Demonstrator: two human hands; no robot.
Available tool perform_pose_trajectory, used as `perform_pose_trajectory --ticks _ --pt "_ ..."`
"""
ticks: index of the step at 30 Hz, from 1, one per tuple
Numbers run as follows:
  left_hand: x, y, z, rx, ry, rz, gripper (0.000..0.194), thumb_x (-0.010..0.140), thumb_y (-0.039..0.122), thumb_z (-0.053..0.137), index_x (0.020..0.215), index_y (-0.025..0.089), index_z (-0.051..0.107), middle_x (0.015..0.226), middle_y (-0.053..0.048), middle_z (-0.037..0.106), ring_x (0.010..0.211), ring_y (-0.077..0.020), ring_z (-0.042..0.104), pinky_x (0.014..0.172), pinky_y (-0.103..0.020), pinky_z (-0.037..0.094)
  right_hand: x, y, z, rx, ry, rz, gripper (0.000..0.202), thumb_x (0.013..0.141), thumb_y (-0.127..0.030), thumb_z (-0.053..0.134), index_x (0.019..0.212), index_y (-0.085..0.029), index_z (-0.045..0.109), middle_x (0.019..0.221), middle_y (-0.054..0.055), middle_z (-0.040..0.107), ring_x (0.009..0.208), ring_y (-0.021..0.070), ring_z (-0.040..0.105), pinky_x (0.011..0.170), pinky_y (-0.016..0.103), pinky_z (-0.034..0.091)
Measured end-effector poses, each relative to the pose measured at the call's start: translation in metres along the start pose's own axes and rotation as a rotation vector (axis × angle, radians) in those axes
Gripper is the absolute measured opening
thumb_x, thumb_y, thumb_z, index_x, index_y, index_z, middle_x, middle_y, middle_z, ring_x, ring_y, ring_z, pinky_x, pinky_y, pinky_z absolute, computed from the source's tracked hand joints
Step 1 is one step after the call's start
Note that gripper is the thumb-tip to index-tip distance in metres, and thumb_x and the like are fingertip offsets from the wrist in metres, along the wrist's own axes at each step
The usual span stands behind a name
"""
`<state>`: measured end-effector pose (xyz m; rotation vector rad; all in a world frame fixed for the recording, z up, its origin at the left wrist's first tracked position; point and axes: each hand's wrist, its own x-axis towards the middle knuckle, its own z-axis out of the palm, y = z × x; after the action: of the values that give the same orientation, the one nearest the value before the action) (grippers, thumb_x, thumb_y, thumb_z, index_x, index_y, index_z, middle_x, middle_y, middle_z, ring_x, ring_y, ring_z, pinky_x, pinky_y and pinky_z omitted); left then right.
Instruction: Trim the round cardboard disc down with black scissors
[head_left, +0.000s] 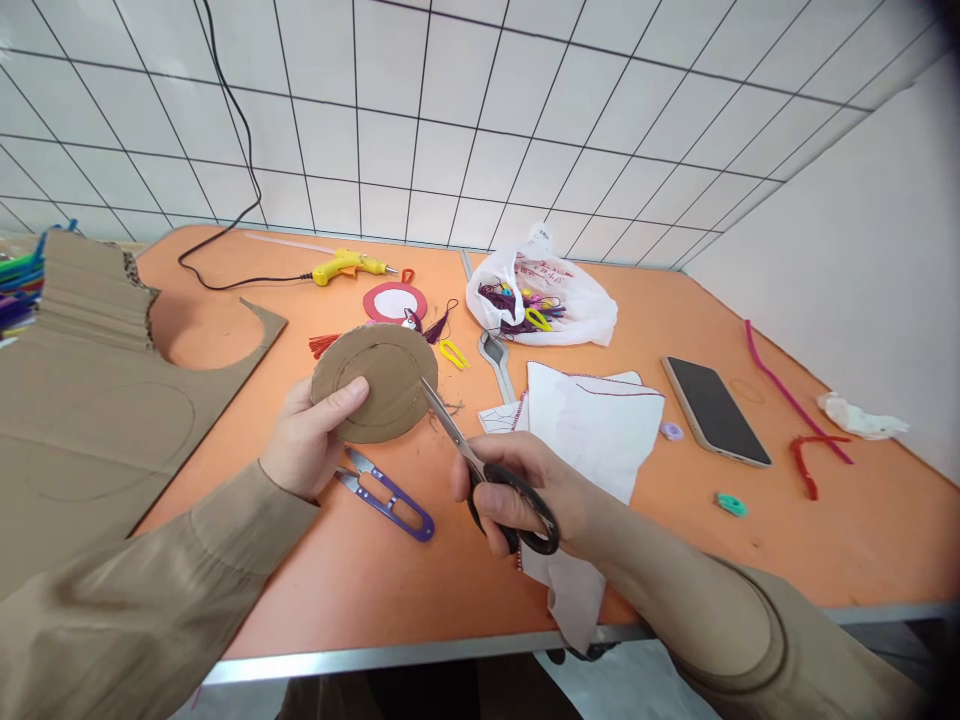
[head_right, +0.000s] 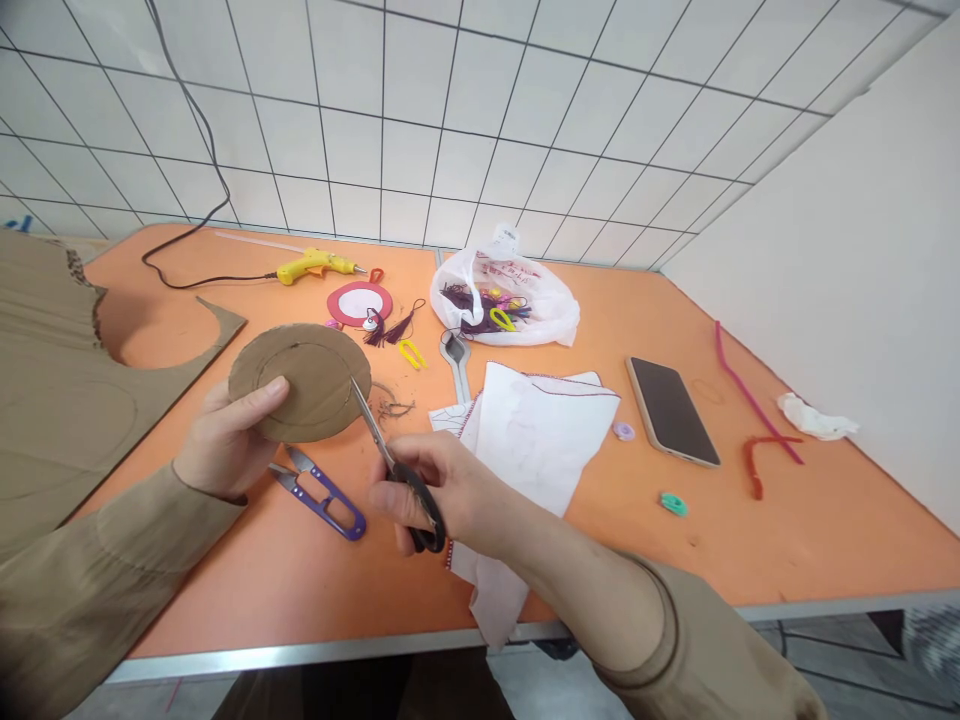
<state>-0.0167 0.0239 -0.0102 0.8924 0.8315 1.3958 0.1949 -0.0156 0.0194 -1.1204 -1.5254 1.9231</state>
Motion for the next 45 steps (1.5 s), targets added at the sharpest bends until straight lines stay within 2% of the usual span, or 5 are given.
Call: perform_pose_trajectory --ticks 16,23,28,35,45 --pt "0.0 -0.002 0.006 -0.123 0.121 -0.112 0.024 0.071 0.022 0.074 0.094 0.015 0.074 0.103 -0.011 0.075 0.113 -0.0331 0.062 0.095 -0.042 0.053 0.005 0.004 0.006 -0.004 0.058 -0.034 0.031 0.07 -0.036 0.075 0.072 -0.016 0.052 0.05 -0.007 0.049 0.044 0.0071 0.049 0.04 0.017 0.034" --pt "0.002 -0.001 0.008 -0.17 0.144 -0.165 0.022 0.075 0.021 0.07 0.096 0.014 0.072 0.107 -0.011 0.074 0.118 -0.0314 0.059 0.098 -0.04 0.052 0.002 0.008 0.0 0.054 -0.05 -0.095 0.046 0.072 -0.058 0.071 0.081 -0.016 0.053 0.05 -0.004 0.056 0.041 0.0083 0.045 0.041 0.02 0.032" --pt "0.009 0.001 0.005 -0.212 0.234 -0.135 0.022 0.08 0.017 0.065 0.101 0.017 0.071 0.109 -0.008 0.073 0.12 -0.0287 0.058 0.098 -0.039 0.052 -0.003 0.008 -0.001 0.039 -0.091 -0.136 0.053 0.075 -0.067 0.062 0.086 -0.016 0.056 0.06 0.002 0.062 0.053 0.0131 0.054 0.046 0.023 0.034" --pt "0.004 0.003 0.007 -0.183 0.117 -0.124 0.022 0.078 0.019 0.067 0.099 0.017 0.073 0.103 -0.008 0.075 0.122 -0.0307 0.056 0.098 -0.042 0.053 -0.002 0.008 -0.001 0.038 -0.072 -0.183 0.052 0.076 -0.063 0.066 0.088 -0.014 0.056 0.061 0.002 0.061 0.053 0.0126 0.054 0.048 0.024 0.036" --pt "0.002 0.001 0.005 -0.16 0.059 -0.103 0.02 0.075 0.02 0.07 0.094 0.016 0.075 0.106 -0.01 0.075 0.113 -0.0313 0.062 0.091 -0.039 0.056 0.0 0.012 -0.003 0.022 -0.078 -0.214 0.048 0.079 -0.06 0.065 0.09 -0.014 0.055 0.061 0.001 0.06 0.053 0.0127 0.055 0.045 0.022 0.035"
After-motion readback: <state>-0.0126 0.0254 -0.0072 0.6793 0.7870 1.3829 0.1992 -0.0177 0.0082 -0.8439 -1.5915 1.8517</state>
